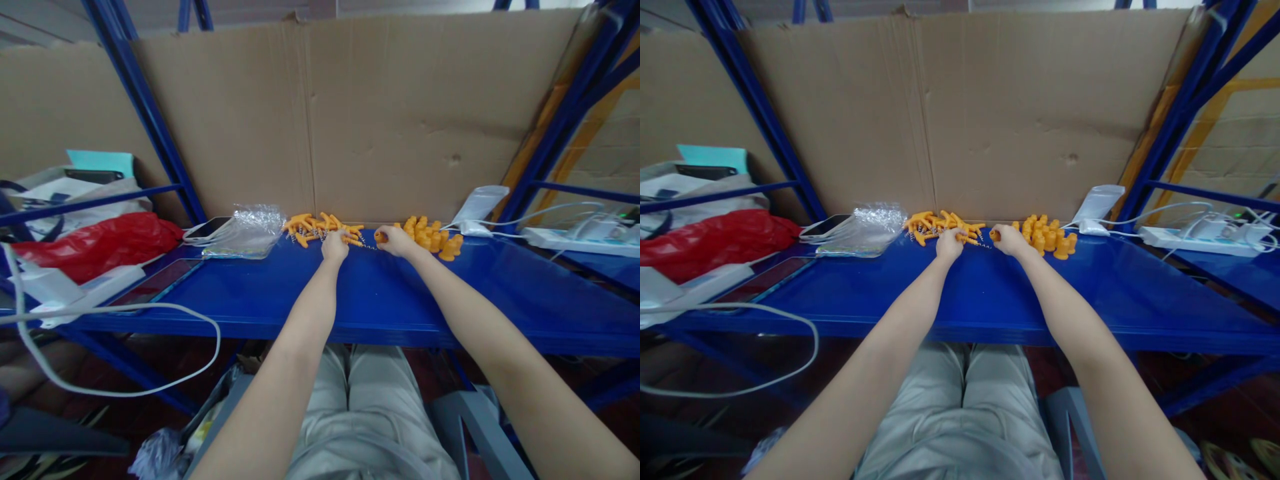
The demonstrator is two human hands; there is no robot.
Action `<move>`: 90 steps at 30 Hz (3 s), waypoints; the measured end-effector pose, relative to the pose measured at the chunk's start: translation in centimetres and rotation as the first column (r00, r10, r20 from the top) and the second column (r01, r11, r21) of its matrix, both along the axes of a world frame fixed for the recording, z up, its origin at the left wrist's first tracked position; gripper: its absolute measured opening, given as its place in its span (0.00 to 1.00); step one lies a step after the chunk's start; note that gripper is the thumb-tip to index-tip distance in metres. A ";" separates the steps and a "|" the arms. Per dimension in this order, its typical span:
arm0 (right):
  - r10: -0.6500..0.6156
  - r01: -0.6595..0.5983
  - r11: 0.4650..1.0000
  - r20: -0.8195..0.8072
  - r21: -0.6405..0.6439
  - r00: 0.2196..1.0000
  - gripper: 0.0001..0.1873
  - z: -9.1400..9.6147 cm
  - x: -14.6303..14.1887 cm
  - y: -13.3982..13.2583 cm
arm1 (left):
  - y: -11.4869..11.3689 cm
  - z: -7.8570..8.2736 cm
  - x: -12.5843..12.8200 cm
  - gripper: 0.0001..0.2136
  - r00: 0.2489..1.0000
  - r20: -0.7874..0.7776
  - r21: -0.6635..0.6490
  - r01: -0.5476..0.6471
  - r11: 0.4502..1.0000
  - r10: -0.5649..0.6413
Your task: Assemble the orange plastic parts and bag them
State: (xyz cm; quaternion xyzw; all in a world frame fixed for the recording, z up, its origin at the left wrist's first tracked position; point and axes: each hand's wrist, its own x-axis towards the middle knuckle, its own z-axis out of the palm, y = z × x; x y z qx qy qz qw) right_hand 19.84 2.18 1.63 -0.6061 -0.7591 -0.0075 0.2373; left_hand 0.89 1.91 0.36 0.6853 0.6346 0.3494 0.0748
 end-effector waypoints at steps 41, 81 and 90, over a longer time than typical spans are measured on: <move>0.065 -0.081 0.993 0.165 0.089 0.984 0.31 0.8 0.3 -0.1 | -0.2 0.2 -0.2 0.15 0.988 0.098 -0.025 -0.120 0.992 0.122; -0.017 -0.136 0.975 -0.663 -0.179 0.749 0.09 0.4 -0.6 -0.7 | -0.3 0.6 0.0 0.14 0.993 0.051 -0.015 -0.104 0.994 0.105; -0.044 -0.164 0.958 -0.688 -0.235 0.725 0.09 0.5 -0.4 -1.0 | -0.4 0.6 0.0 0.15 0.996 0.038 0.008 -0.087 0.996 0.087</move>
